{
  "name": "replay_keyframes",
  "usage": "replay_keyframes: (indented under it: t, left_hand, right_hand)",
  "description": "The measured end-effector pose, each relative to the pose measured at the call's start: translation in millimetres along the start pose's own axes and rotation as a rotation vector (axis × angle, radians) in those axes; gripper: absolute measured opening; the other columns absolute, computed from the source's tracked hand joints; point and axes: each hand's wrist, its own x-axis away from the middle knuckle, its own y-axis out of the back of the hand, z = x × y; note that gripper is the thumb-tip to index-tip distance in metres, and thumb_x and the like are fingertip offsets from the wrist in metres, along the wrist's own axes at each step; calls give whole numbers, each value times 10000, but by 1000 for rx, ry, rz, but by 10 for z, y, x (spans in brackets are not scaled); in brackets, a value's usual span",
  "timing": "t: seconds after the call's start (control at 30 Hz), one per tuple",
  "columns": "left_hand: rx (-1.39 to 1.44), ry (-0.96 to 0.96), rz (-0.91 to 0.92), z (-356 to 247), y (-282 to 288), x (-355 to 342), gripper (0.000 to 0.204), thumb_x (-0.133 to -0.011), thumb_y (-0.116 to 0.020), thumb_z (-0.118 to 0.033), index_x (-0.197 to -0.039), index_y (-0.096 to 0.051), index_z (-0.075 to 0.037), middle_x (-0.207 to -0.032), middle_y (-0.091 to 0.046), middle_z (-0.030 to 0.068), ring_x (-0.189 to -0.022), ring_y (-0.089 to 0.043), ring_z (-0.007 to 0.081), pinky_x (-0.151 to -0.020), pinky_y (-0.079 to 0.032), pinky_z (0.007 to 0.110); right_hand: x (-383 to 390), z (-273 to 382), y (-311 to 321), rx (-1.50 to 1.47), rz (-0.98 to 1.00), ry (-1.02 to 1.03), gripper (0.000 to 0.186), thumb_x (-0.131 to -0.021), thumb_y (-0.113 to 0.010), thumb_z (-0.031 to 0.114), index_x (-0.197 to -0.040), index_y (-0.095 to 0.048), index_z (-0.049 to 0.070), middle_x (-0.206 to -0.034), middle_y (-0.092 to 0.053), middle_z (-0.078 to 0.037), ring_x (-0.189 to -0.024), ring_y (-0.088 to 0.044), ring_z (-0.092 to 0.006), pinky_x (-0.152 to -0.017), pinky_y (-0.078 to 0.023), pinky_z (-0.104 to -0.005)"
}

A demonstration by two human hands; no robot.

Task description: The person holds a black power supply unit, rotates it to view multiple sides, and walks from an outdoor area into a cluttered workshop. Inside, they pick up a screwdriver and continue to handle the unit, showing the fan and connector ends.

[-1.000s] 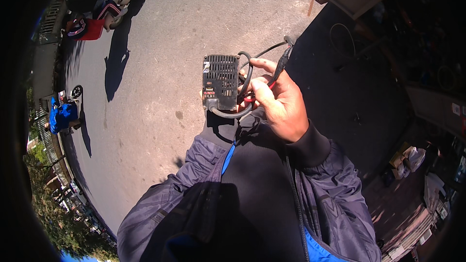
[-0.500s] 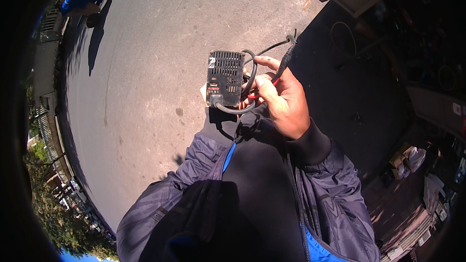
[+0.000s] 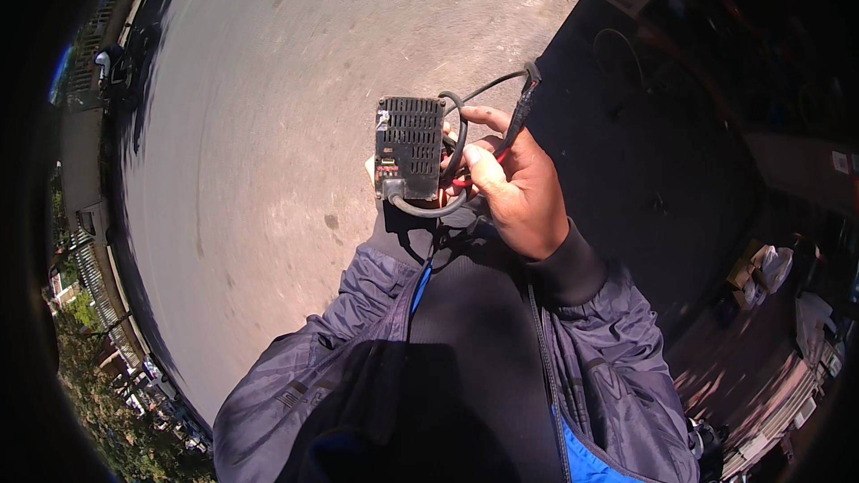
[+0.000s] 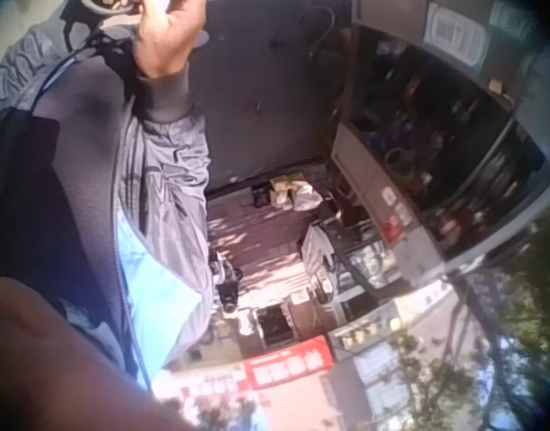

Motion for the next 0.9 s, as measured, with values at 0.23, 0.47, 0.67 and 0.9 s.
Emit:
replay_keyframes:
  t: [0.23, 0.47, 0.67, 0.9]
  left_hand:
    - [-39, 51, -55, 60, 16, -13, 639, -1018, -381, -558, -1269, -598, -13, -1064, -704, 191, -833, -743, 313, -719, -660, 434]
    - [-54, 129, 30, 19, 82, 103, 651, -1004, -362, -557, -1240, -604, 0, -1033, -703, 191, -810, -737, 312, -693, -655, 426]
    - [-51, 111, -14, -12, 65, 112, 663, -992, -346, -555, -1215, -609, 11, -1006, -702, 192, -791, -732, 310, -671, -651, 418]
    - [-59, 11, -208, -75, -101, 43, 678, -978, -327, -554, -1186, -616, 24, -976, -701, 192, -768, -727, 308, -644, -646, 410]
  right_hand:
    - [47, 80, 60, -34, -37, 0, 426, -1033, -519, 16, -1454, -457, -20, -999, -701, -84, -858, -643, -93, -786, -519, -247]
    - [36, 111, 55, -87, 16, 10, 503, -1016, -528, -2, -1497, -385, -25, -1039, -715, -117, -896, -654, -101, -807, -521, -254]
    - [-9, 125, 41, -80, 23, -13, 505, -1020, -542, 12, -1494, -372, -18, -1028, -713, -117, -878, -653, -102, -764, -502, -240]
    - [-49, 83, -49, -120, 36, -54, 465, -1041, -538, 37, -1476, -384, -20, -975, -690, -86, -847, -666, -111, -747, -514, -244]
